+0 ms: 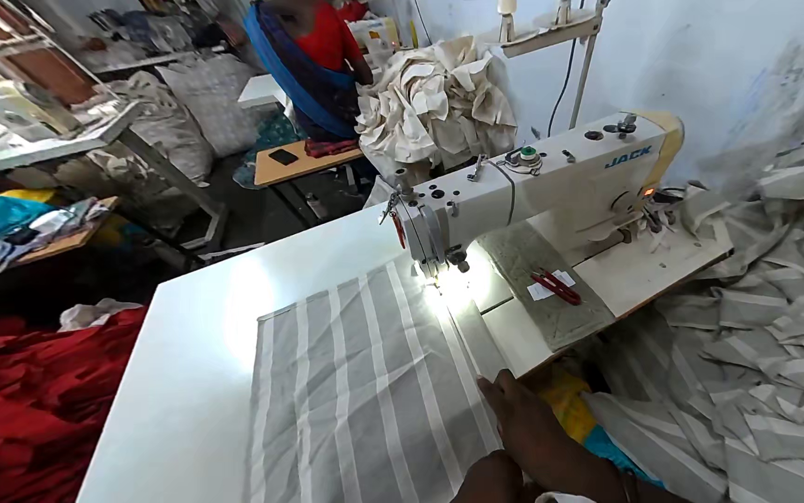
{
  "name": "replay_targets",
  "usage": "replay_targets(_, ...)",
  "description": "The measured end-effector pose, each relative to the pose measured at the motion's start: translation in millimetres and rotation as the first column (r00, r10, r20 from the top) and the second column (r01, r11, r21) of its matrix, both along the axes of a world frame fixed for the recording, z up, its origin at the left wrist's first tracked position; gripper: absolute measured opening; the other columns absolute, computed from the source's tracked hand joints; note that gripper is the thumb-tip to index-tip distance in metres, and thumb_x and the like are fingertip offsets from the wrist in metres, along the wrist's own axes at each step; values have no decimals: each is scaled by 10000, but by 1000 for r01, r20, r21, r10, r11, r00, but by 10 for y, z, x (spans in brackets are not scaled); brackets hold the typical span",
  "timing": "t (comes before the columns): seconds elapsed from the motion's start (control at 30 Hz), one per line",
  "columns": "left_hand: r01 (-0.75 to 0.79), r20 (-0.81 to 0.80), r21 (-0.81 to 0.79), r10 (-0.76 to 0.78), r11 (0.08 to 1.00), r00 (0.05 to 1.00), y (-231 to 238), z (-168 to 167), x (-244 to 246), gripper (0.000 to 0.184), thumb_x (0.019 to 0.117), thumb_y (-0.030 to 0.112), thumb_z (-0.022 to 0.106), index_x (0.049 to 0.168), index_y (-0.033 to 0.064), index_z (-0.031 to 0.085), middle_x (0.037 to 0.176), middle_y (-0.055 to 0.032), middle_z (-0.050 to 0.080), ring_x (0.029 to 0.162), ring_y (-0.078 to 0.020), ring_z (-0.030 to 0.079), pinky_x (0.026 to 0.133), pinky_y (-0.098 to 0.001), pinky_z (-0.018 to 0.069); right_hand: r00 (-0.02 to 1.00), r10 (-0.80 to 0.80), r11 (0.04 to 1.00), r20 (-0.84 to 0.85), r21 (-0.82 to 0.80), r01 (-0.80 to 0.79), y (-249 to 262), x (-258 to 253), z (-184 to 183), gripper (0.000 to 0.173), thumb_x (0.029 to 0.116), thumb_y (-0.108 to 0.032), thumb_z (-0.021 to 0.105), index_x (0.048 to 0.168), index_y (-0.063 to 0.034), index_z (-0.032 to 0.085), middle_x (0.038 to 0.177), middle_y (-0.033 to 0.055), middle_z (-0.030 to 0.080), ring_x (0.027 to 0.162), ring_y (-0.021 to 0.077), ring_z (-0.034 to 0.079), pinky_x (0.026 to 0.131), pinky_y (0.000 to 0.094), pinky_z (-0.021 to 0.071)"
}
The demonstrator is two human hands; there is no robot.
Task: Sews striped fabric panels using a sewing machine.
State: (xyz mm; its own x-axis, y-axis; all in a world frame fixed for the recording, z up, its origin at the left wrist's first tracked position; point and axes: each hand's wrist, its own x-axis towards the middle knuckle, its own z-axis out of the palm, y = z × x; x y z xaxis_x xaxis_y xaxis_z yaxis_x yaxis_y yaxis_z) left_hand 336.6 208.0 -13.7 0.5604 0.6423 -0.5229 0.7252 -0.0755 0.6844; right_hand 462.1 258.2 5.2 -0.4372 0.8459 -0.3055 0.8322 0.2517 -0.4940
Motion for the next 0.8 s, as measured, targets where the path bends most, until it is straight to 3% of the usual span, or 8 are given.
replay_targets(0.13,99,226,-60,-83,993,971,170,-175,-163,482,1033,370,571,895,-83,663,877,-233,660,836,-354,647,809,-578,504,1000,-24,999,-18,29,24,-15,36,-1,594,947,33,558,1522,-102,496,1276,231,572,1041,371,666,833,462,587)
replay_targets(0.3,127,387,-104,-77,986,919,218,-282,-132,429,1022,328,583,824,-44,665,846,-157,667,805,-235,641,782,-478,519,999,-36,999,12,9,36,10,118,92,591,971,21,528,1540,-126,478,1277,221,574,1070,365,657,845,458,582)
replay_targets(0.4,171,455,-55,-128,984,881,225,-298,-133,380,1032,269,575,887,-58,705,978,-192,691,921,-255,660,874,-474,519,999,-28,999,16,16,28,33,171,107,588,963,16,532,1532,-128,494,1256,222,583,1048,366,660,831,457,582)
replay_targets(0.47,167,492,-36,-128,985,861,212,-292,-165,315,1014,260,618,1074,-19,752,1059,-179,726,983,-245,691,927,-477,535,1000,-15,999,8,-34,15,50,196,130,593,972,2,526,1547,-136,474,1282,233,570,1063,381,652,841,480,576)
replay_targets(0.57,160,489,-29,-126,987,863,194,-247,-229,387,920,245,739,1159,-56,696,1071,-215,691,938,-262,667,883,-457,537,1000,-1,997,-14,-74,0,62,218,156,583,988,-14,518,1557,-129,457,1292,237,559,1066,379,652,855,478,574)
replay_targets(0.63,140,445,25,-137,990,885,196,-263,-249,348,909,182,744,1151,-62,686,1045,-215,695,903,-275,678,854,-454,553,1000,3,997,-17,-73,-4,71,211,160,576,996,-16,508,1559,-124,451,1282,235,562,1046,372,659,850,468,577)
replay_targets(0.7,65,413,136,-116,989,903,182,-275,-236,199,922,73,676,1068,-54,720,973,-208,717,845,-298,696,808,-483,561,1000,3,997,-13,-71,-4,97,192,178,571,1003,-15,497,1562,-113,442,1290,234,562,1045,374,662,853,470,579)
replay_targets(0.8,-70,382,273,-41,959,923,184,-261,-218,135,926,43,650,990,-22,749,939,-174,738,837,-285,721,804,-471,583,1000,28,997,-4,-67,-28,208,142,228,562,1006,-13,481,1561,-86,431,1295,232,555,1069,372,649,886,459,567)
